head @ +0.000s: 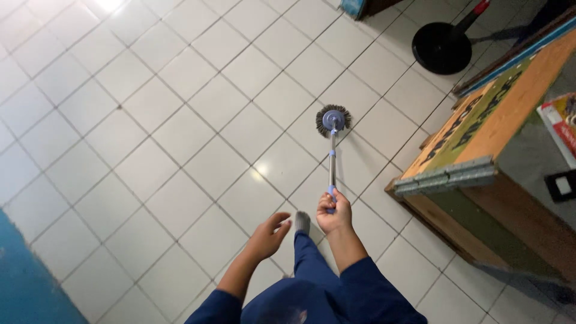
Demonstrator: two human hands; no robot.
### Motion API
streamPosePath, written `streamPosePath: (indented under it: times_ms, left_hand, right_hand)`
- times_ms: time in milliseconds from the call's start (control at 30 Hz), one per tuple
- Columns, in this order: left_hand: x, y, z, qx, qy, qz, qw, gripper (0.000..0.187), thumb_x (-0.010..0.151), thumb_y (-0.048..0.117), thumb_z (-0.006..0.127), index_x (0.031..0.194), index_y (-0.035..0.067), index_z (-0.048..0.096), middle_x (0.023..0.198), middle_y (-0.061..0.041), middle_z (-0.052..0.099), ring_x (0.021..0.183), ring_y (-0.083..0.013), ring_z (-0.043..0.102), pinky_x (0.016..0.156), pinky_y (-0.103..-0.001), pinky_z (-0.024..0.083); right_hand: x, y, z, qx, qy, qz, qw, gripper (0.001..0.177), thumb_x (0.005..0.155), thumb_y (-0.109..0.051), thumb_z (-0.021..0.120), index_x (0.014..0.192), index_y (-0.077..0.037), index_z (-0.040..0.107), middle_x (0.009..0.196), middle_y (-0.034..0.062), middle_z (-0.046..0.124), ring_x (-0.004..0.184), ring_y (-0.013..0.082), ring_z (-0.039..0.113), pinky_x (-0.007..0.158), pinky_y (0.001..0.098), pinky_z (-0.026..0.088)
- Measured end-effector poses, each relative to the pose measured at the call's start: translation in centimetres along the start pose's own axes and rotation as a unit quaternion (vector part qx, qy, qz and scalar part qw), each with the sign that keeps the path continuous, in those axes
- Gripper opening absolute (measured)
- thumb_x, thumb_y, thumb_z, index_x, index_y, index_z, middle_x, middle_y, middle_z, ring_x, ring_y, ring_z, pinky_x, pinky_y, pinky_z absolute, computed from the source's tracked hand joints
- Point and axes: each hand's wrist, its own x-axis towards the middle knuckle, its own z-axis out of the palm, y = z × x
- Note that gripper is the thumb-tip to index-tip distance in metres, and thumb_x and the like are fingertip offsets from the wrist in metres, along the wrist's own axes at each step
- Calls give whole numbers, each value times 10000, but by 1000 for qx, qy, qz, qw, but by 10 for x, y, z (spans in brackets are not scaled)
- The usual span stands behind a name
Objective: The recorder is mopping a white tiled floor with a mop.
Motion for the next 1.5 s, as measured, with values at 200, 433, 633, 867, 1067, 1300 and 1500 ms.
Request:
streamPosePath:
  times_ms: [200, 433, 633, 867, 1067, 1300, 1500]
  left_hand:
    - [57, 37, -57, 55, 9, -77, 995, 433, 972, 362, 624, 1330, 118, 634, 1290, -128, 708, 1234, -295, 655, 982, -399, 543]
    - [138, 66, -72, 13, 23, -48, 998, 434, 956, 367, 621, 1304, 107, 642, 1272, -122, 733, 1189, -282, 725, 952, -389, 590]
    - [189, 80, -66, 68, -84, 19, 994, 446, 953, 332, 651, 1329, 96, 617, 1298, -136, 702, 1187, -306, 683, 950, -399, 560]
    - [204, 94, -87, 98, -182, 96, 974, 486, 939, 327, 659, 1351, 78, 592, 1299, -155, 680, 1156, -324, 695, 949, -403, 569]
    - [191, 93, -110, 114, -229, 120, 959, 477, 937, 333, 667, 1338, 82, 608, 1303, -157, 685, 1140, -327, 692, 928, -401, 575]
    - [188, 91, -104, 128, -274, 125, 945, 460, 928, 334, 676, 1317, 93, 626, 1262, -147, 710, 1112, -307, 714, 912, -388, 579]
    - [240, 99, -82, 145, -271, 93, 947, 441, 939, 317, 672, 1319, 96, 630, 1282, -140, 706, 1142, -308, 702, 939, -391, 568]
  right_hand:
    - [78, -43, 95, -73, 58, -53, 994, 182, 999, -197, 592, 996, -24, 536, 803, 80, 579, 608, 115, 543, 529, 184, 497]
    - [213, -114, 121, -182, 54, 17, 982, 230, 1005, -263, 577, 947, -43, 542, 747, 49, 569, 540, 101, 478, 469, 213, 406]
    - [226, -112, 129, -102, 7, -40, 994, 183, 1018, -195, 584, 939, -38, 532, 736, 46, 545, 520, 89, 426, 458, 211, 373]
    - [154, -37, 96, 21, 58, -112, 992, 170, 996, -161, 619, 943, -31, 523, 757, 75, 573, 501, 88, 428, 433, 199, 354]
    - [64, 52, 61, 89, 96, -163, 978, 179, 1006, -175, 592, 926, -44, 500, 760, 86, 570, 522, 104, 456, 449, 208, 385]
    - [28, 61, 43, 82, 71, -166, 980, 271, 1050, -253, 500, 919, -17, 481, 758, 87, 552, 530, 108, 422, 474, 211, 436]
    - [86, -21, 60, 134, -13, -111, 985, 284, 1036, -266, 525, 915, -12, 484, 733, 72, 542, 527, 113, 432, 451, 218, 376]
